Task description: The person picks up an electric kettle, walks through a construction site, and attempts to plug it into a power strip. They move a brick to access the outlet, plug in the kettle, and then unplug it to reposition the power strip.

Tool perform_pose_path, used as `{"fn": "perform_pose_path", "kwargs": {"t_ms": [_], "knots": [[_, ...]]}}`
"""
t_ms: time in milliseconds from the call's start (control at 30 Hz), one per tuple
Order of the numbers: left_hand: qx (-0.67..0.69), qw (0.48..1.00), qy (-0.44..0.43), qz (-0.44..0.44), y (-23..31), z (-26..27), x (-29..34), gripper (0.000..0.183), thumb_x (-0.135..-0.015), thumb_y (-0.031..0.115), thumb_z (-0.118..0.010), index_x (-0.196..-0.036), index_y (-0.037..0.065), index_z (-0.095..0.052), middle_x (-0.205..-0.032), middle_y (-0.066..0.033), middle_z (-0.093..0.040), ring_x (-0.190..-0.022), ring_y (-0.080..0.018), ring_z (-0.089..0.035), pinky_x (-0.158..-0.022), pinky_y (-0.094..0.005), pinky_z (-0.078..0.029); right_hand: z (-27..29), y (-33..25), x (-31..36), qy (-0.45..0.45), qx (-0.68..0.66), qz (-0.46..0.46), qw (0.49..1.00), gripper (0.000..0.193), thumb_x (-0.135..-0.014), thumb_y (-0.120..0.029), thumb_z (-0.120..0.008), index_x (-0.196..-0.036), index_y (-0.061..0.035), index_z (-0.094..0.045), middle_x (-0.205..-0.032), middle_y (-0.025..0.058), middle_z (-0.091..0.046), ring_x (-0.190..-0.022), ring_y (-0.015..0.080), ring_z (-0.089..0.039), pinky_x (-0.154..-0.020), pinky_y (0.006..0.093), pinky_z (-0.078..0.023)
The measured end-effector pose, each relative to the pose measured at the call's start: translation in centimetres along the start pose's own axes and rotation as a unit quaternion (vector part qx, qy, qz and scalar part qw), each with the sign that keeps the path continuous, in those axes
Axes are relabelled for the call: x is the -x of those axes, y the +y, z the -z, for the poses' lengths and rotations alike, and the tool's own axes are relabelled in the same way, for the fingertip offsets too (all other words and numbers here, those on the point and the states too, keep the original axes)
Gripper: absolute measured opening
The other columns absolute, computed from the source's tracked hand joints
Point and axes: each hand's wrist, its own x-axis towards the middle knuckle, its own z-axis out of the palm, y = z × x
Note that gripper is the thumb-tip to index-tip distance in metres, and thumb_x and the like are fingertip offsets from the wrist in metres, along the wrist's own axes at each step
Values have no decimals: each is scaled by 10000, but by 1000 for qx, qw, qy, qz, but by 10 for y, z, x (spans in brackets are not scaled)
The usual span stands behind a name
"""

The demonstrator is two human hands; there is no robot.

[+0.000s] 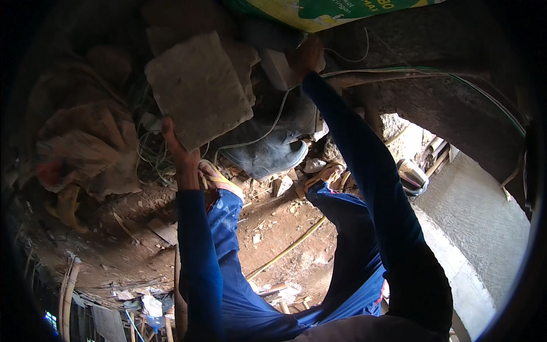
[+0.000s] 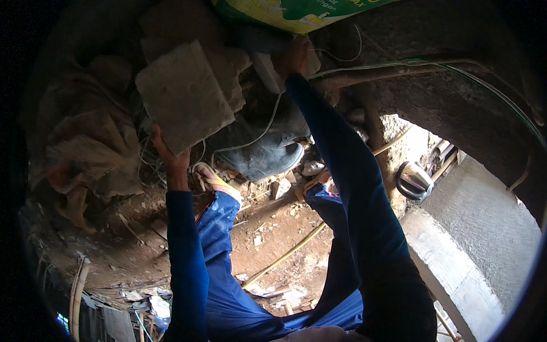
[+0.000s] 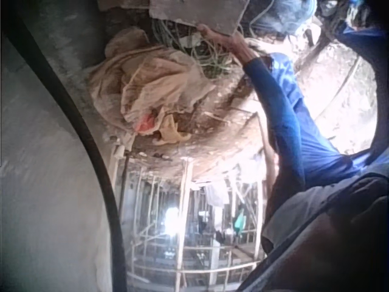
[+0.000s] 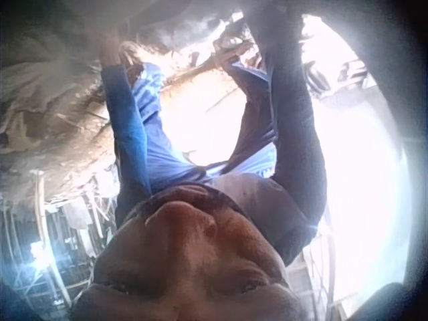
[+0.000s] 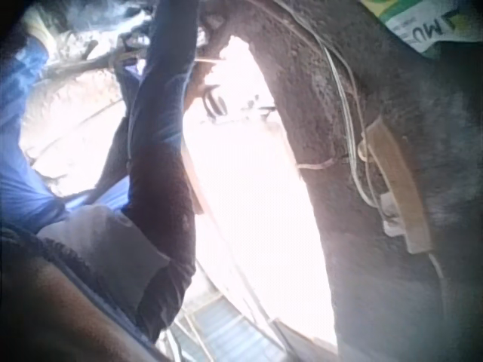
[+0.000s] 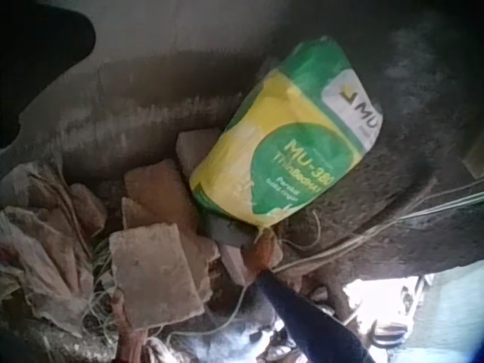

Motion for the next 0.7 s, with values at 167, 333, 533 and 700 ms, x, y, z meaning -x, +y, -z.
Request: {"fn": "perform_pose_path", "kwargs": {"t_ms": [167, 333, 533, 700], "knots": [[-9, 1000, -13, 3, -1, 12, -3, 743, -963, 581, -592, -1508, 101, -431, -1497, -83, -499, -1349, -274, -498, -1091, -473, -421, -24, 46, -31, -300, 33, 96, 949, 419, -780, -150, -741, -1173, -102, -605, -1207, 196, -591, -1064, 399, -600, -975, 514, -477], [-14, 999, -32, 14, -4, 15, -7, 749, -957, 585, -599, -1498, 91, -444, -1492, -86, -504, -1344, -275, -500, -1092, -473, -419, 8, 81, -51, -180, 206, 489, 828, 208, -835, -138, -732, -1039, -180, -716, -1146, 55, -640, -1070, 331, -615, -891, 502, -495], [-19, 1000, 0, 13, -1, 8, -3, 782, -945, 598, -606, -1513, 91, -429, -1493, -96, -500, -1351, -295, -489, -1098, -483, -412, 16, 68, -57, -339, -242, 151, 896, 333, -881, -177, -740, -1195, -123, -645, -1173, 79, -652, -1119, 287, -629, -878, 455, -553], [-17, 1000, -16, 15, 2, 5, -1, 782, -943, 594, -608, -1524, 105, -420, -1501, -99, -490, -1358, -302, -482, -1105, -486, -406, 20, 84, -59, -400, -465, -137, 778, 366, -1011, -126, -613, -1353, -24, -531, -1196, 101, -653, -1091, 230, -666, -871, 400, -611]]}}
